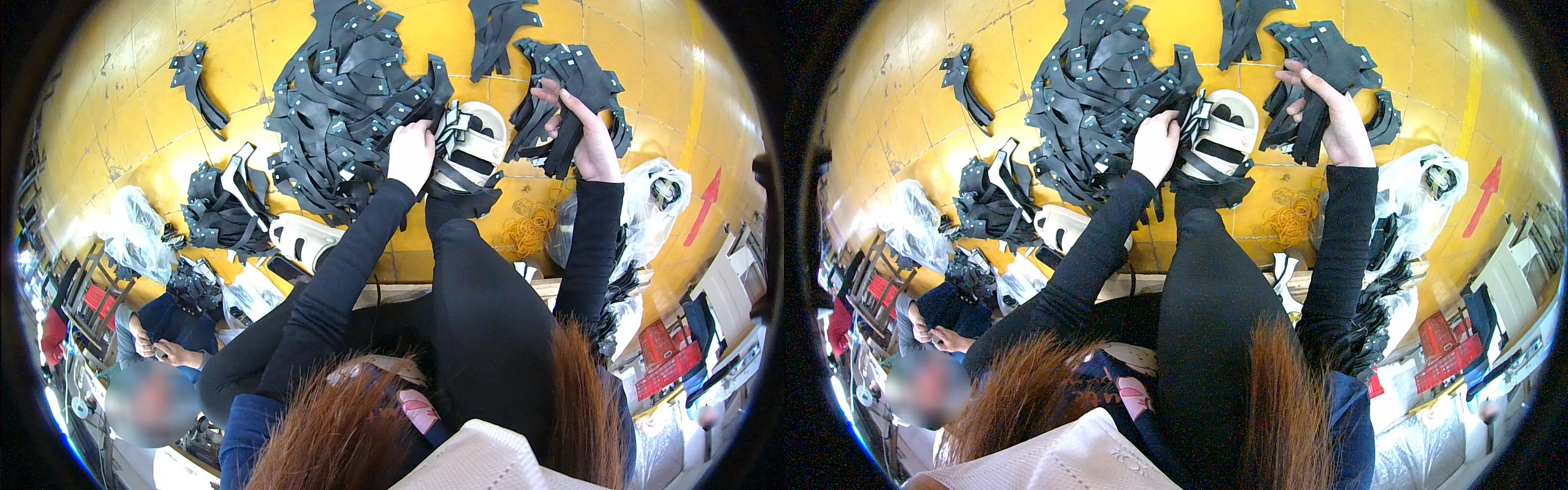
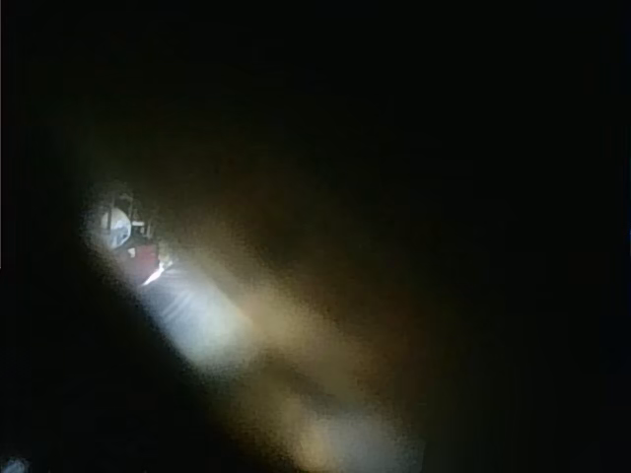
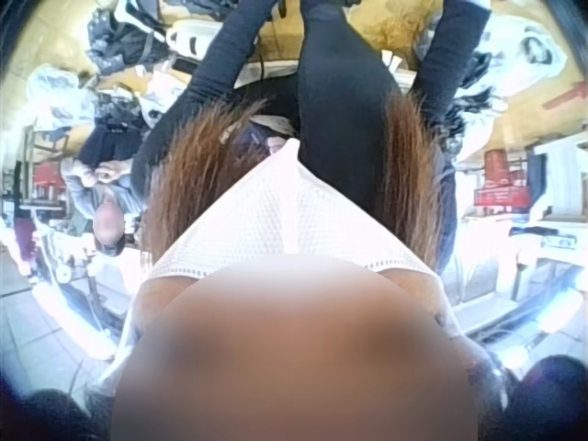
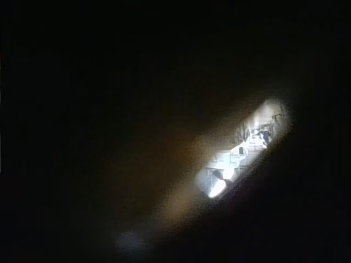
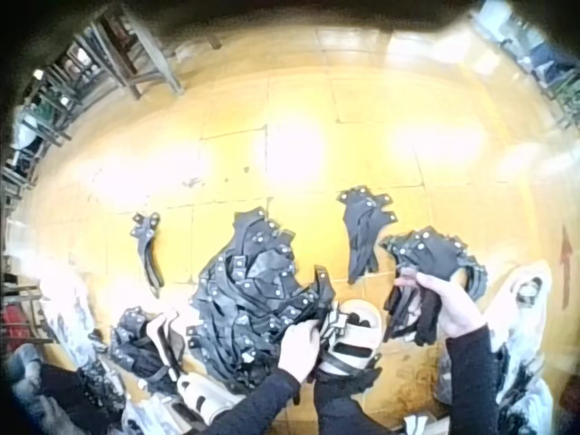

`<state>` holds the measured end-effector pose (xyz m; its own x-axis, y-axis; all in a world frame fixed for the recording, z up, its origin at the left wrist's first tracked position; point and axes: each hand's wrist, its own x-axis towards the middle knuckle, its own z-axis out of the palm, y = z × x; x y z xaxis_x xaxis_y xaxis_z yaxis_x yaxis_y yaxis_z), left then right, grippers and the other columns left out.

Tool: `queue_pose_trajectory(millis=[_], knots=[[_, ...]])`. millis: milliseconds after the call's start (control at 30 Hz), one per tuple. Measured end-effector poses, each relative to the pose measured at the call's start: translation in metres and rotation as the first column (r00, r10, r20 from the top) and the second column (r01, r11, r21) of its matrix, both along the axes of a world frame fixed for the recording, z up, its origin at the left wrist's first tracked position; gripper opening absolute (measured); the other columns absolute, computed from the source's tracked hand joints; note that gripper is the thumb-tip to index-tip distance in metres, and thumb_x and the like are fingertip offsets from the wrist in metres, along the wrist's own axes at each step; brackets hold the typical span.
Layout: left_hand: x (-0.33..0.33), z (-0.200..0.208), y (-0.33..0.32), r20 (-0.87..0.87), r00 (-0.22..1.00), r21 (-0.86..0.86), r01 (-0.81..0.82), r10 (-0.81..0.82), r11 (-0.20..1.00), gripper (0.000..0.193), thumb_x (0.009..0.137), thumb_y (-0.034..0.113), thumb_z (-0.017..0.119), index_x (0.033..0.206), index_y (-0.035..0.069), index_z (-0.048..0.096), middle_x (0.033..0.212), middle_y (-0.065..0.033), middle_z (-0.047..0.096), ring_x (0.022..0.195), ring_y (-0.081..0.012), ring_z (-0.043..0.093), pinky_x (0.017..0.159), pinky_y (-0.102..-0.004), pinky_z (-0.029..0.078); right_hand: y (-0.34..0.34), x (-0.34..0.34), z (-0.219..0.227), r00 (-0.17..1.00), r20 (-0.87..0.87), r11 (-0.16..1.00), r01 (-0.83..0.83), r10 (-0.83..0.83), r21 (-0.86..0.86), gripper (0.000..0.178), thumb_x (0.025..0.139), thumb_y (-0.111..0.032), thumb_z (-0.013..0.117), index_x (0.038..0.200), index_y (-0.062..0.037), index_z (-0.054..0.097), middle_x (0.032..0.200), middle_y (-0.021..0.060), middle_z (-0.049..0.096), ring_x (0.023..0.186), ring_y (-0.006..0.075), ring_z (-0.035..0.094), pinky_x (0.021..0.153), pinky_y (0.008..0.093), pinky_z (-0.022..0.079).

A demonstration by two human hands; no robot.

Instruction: The person sits on the floor and repeatedly picks up black shoe parts, aligns them, and places them into a pile. The person handles the parts one at a time, occasionally adjusting their position before stacking them.

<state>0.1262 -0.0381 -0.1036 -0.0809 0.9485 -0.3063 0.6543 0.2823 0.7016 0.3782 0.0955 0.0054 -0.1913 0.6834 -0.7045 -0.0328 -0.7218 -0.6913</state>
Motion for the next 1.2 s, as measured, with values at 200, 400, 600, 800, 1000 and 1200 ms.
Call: queue_pose_trajectory(millis=[200, 400, 600, 800, 1000, 1200], knots=[[-0.014, 0.016, -0.008, 0.104, 0.959, -0.067, -0.258, 0.264, 0.964, 0.025, 0.085, 0.011, 0.064, 0.102, -0.006, 0.066, 0.085, -0.0178, 0.067, 0.077, -0.0285, 0.062, 0.074, -0.0375, 0.048, 0.000, 0.003, 0.001, 1.000, -0.004, 1.000, -0.014, 0.014, 0.020, 0.041, 0.095, -0.028, 0.057, 0.125, -0.0009, 0.061, 0.116, 0.0124, 0.068, 0.065, 0.0078, 0.060, 0.062, 0.0218, 0.049], [-0.036, 0.004, -0.007, 0.301, 0.806, -0.236, -0.455, 0.510, 0.858, 0.036, 0.076, 0.011, 0.081, 0.104, -0.009, 0.068, 0.087, -0.0140, 0.072, 0.073, -0.0130, 0.064, 0.071, -0.0257, 0.051, -0.001, 0.000, 0.002, 1.000, 0.029, 1.000, -0.006, 0.007, -0.022, 0.044, 0.098, -0.027, 0.053, 0.132, 0.0006, 0.054, 0.125, 0.0144, 0.063, 0.067, 0.0065, 0.057, 0.064, 0.0206, 0.046], [-0.041, 0.002, -0.003, 0.332, 0.767, -0.289, -0.472, 0.549, 0.833, 0.038, 0.075, 0.009, 0.082, 0.105, -0.009, 0.068, 0.095, -0.0157, 0.072, 0.081, -0.0165, 0.068, 0.078, -0.0259, 0.053, 0.000, 0.000, 0.001, 1.000, 0.021, 1.000, -0.016, 0.016, -0.007, 0.044, 0.098, -0.026, 0.053, 0.132, 0.0013, 0.054, 0.125, 0.0147, 0.063, 0.067, 0.0066, 0.057, 0.064, 0.0205, 0.046], [-0.039, 0.020, 0.007, 0.323, 0.761, -0.347, -0.457, 0.562, 0.819, 0.032, 0.080, 0.014, 0.080, 0.101, -0.008, 0.068, 0.087, -0.0105, 0.071, 0.079, -0.0126, 0.065, 0.076, -0.0232, 0.051, 0.001, 0.002, -0.001, 0.998, -0.046, 0.999, 0.035, -0.034, 0.015, 0.041, 0.094, -0.025, 0.059, 0.124, 0.0021, 0.060, 0.116, 0.0147, 0.067, 0.064, 0.0097, 0.059, 0.061, 0.0224, 0.048], [-0.023, 0.065, 0.019, 0.318, 0.818, 0.200, -0.552, 0.480, 0.809, 0.025, 0.083, 0.001, 0.065, 0.108, 0.003, 0.062, 0.104, -0.0099, 0.060, 0.093, -0.0232, 0.059, 0.085, -0.0327, 0.046, -0.011, -0.032, 0.009, 0.963, -0.251, 0.991, 0.070, -0.096, -0.110, 0.034, 0.098, -0.026, 0.052, 0.121, -0.0015, 0.058, 0.121, 0.0144, 0.063, 0.083, 0.0135, 0.059, 0.074, 0.0270, 0.047], [0.002, 0.108, 0.042, 0.742, 0.647, -0.122, -0.127, 0.175, 0.984, 0.053, 0.093, 0.025, 0.063, 0.132, -0.006, 0.047, 0.124, -0.0192, 0.059, 0.116, -0.0256, 0.058, 0.103, -0.0339, 0.041, -0.040, -0.116, 0.016, 0.932, -0.360, 0.989, 0.097, -0.052, 0.109, 0.032, 0.102, -0.029, 0.048, 0.121, -0.0038, 0.055, 0.136, 0.0149, 0.053, 0.121, 0.0211, 0.051, 0.105, 0.0370, 0.038]])
